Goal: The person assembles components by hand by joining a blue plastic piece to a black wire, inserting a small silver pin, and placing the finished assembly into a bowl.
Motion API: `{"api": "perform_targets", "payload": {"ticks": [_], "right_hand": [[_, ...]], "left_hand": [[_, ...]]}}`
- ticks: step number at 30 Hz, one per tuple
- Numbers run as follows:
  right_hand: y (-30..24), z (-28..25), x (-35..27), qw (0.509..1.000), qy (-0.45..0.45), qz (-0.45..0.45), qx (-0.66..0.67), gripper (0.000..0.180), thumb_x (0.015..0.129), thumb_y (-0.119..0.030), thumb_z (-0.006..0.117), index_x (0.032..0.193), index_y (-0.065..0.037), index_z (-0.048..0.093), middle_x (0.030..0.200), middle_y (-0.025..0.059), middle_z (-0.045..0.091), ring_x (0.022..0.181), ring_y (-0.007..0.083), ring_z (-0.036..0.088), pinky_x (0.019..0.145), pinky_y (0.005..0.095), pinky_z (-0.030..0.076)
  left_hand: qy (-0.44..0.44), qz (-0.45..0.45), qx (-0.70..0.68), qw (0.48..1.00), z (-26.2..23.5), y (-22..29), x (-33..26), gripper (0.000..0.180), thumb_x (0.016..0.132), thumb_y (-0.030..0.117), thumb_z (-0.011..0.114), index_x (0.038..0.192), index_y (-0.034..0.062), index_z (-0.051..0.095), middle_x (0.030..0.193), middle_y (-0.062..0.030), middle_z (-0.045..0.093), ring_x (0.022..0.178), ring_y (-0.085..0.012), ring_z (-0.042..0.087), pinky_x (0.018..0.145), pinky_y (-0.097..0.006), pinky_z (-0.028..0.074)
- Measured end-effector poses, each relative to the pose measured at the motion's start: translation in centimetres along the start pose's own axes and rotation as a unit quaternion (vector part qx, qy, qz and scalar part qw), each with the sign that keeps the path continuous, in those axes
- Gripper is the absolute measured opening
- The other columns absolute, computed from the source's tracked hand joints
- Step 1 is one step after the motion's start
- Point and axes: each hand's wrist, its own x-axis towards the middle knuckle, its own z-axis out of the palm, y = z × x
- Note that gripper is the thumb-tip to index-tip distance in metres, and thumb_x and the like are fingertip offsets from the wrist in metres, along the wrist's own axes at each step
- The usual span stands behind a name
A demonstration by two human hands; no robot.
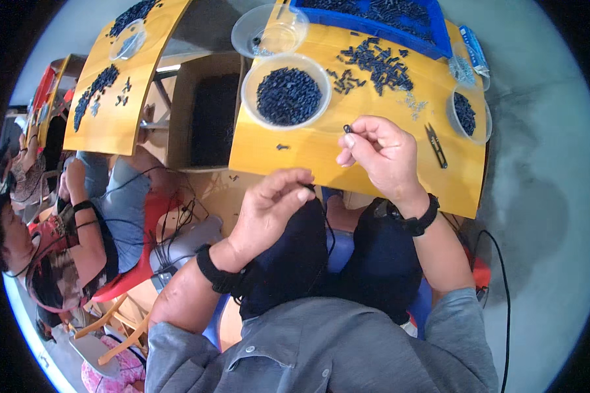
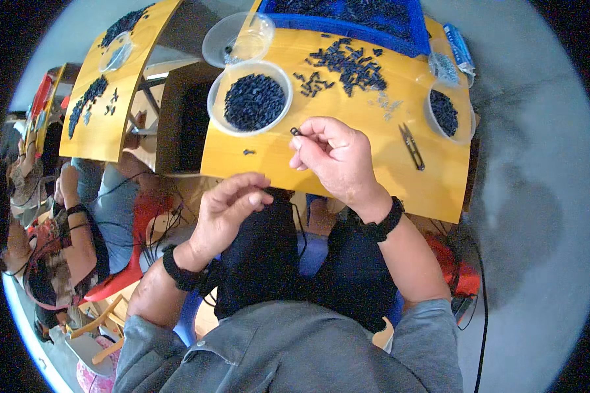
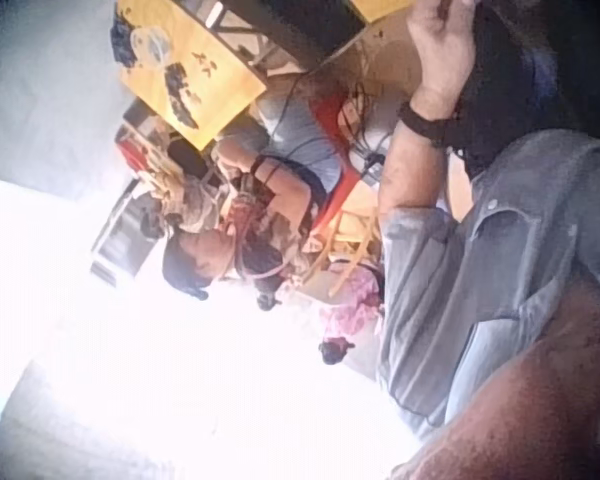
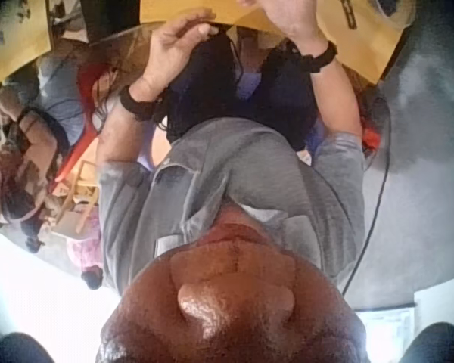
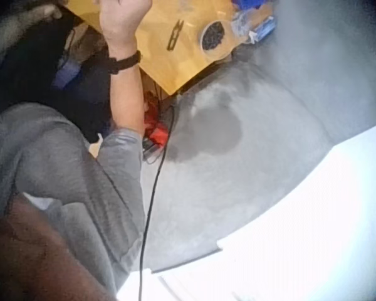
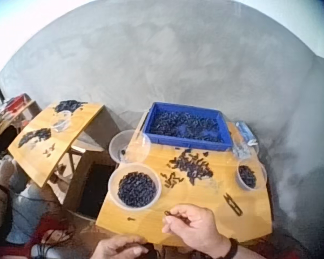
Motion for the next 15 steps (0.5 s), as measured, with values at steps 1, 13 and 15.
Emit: {"api": "perform_targets", "payload": {"ticks": [1, 13, 15], "right_hand": [[0.0, 0.4, -0.7, 1.000, -0.004, 0.004, 0.006, 0.009, 0.087, 0.001, 0.058, 0.096, 0.004, 0.057, 0.079, 0.0080, 0.064, 0.067, 0.0112, 0.064, 0.059, 0.0226, 0.053], [-1.0, 3.9, -5.5, 0.997, -0.062, -0.006, 0.046, 0.011, 0.088, 0.002, 0.057, 0.099, 0.004, 0.056, 0.082, 0.0085, 0.065, 0.068, 0.0109, 0.065, 0.061, 0.0231, 0.054], [-1.2, 4.5, -6.0, 0.998, -0.040, -0.013, 0.055, 0.010, 0.088, 0.002, 0.057, 0.097, 0.004, 0.057, 0.081, 0.0082, 0.065, 0.068, 0.0108, 0.065, 0.061, 0.0232, 0.054]], "left_hand": [[0.015, 0.027, -0.019, 0.999, 0.2, 0.5, -0.1, 0.027, 0.091, 0.007, 0.058, 0.118, 0.0014, 0.057, 0.111, -0.0082, 0.062, 0.092, -0.0160, 0.063, 0.079, -0.027, 0.050], [0.031, 0.100, -0.096, 0.990, 1.7, 2.0, -1.3, 0.020, 0.087, -0.001, 0.060, 0.107, -0.0022, 0.063, 0.102, -0.0067, 0.059, 0.090, -0.0130, 0.058, 0.079, -0.026, 0.048], [0.042, 0.085, -0.083, 0.992, 2.1, 2.6, -1.6, 0.017, 0.086, -0.002, 0.062, 0.102, -0.0038, 0.065, 0.098, -0.0076, 0.060, 0.089, -0.0140, 0.058, 0.078, -0.026, 0.048]]}}
